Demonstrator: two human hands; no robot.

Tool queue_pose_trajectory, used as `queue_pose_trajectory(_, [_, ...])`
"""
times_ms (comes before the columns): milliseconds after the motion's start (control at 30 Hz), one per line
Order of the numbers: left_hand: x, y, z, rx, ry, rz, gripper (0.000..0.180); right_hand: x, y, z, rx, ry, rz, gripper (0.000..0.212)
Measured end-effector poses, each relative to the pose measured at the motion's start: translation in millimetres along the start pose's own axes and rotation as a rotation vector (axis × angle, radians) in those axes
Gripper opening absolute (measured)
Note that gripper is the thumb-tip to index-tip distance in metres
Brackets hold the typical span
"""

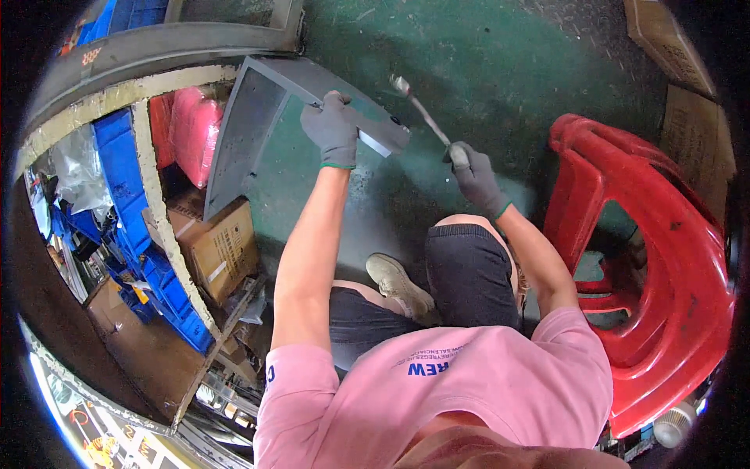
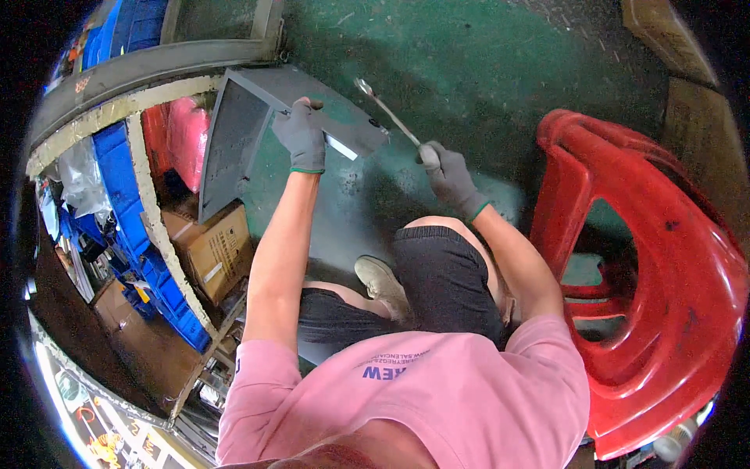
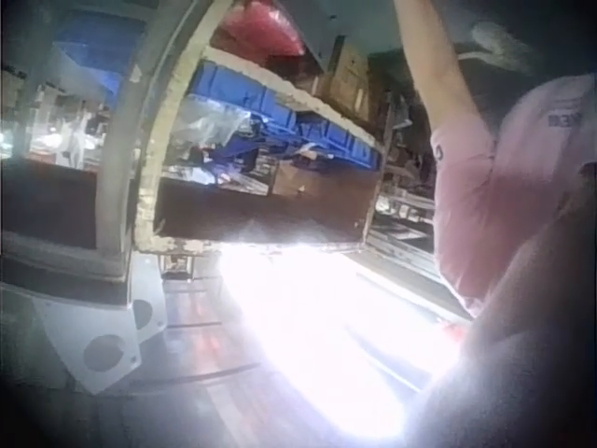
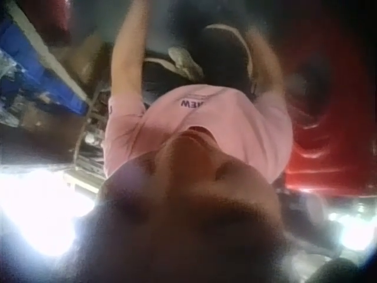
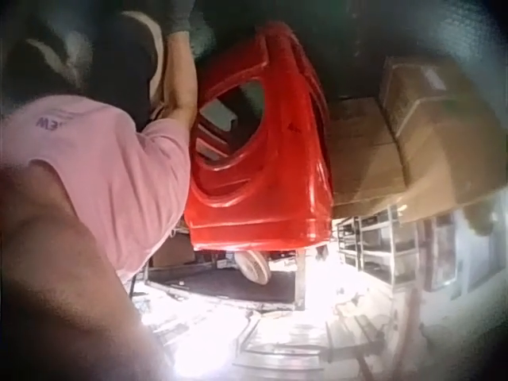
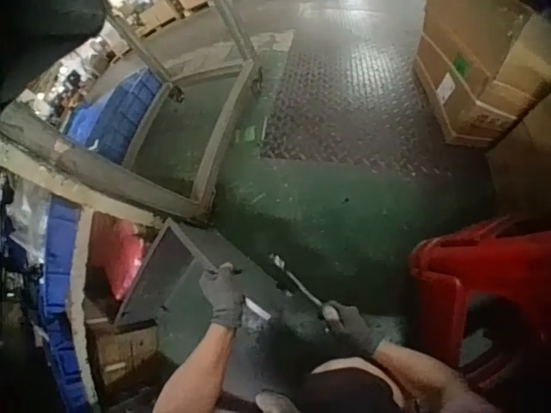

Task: The person assembles metal electronics components and brackets by hand, securing them with screws using an air screwdriver, wrench, and pliers.

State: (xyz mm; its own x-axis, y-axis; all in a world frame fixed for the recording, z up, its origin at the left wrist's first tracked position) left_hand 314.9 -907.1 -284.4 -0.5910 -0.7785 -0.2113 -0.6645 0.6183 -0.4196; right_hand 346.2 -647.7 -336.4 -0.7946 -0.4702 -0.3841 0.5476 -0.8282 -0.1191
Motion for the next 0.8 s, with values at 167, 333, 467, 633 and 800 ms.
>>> queue_pose_trajectory(167, [-9.3,2.9,3.8,-0.096,0.015,-0.044,0.012,-11.6,23.1,-65.0,-0.097,0.124,0.145,0.042])
queue_pose_trajectory(333, [-7.8,2.0,7.3,-0.012,0.048,-0.075,0.018,0.3,10.5,-7.7,0.082,0.158,0.080,0.036])
queue_pose_trajectory(467, [-6.5,3.3,2.9,-0.137,0.023,-0.099,0.019,-4.6,-1.3,38.4,0.478,-0.334,-0.100,0.042])
queue_pose_trajectory(633, [-6.9,10.4,14.6,-0.160,0.040,-0.113,0.011,4.5,33.7,-101.7,-0.066,0.466,0.180,0.056])
queue_pose_trajectory(800, [-6.6,-1.6,9.7,-0.162,0.008,-0.075,0.018,7.9,-5.7,36.5,0.084,-0.145,-0.038,0.053])
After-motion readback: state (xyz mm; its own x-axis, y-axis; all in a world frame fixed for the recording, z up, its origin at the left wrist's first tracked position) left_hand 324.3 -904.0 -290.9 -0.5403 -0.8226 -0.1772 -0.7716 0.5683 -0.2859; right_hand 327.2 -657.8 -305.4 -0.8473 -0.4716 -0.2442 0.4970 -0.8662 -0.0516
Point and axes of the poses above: each hand's wrist, its own x-axis towards the middle knuckle, its own y-axis out of the palm, z = x × y, the point moved 3 cm from there along x, towards the middle knuckle, and after that the axes turned 2 degrees about x, right-handed, at the moved point
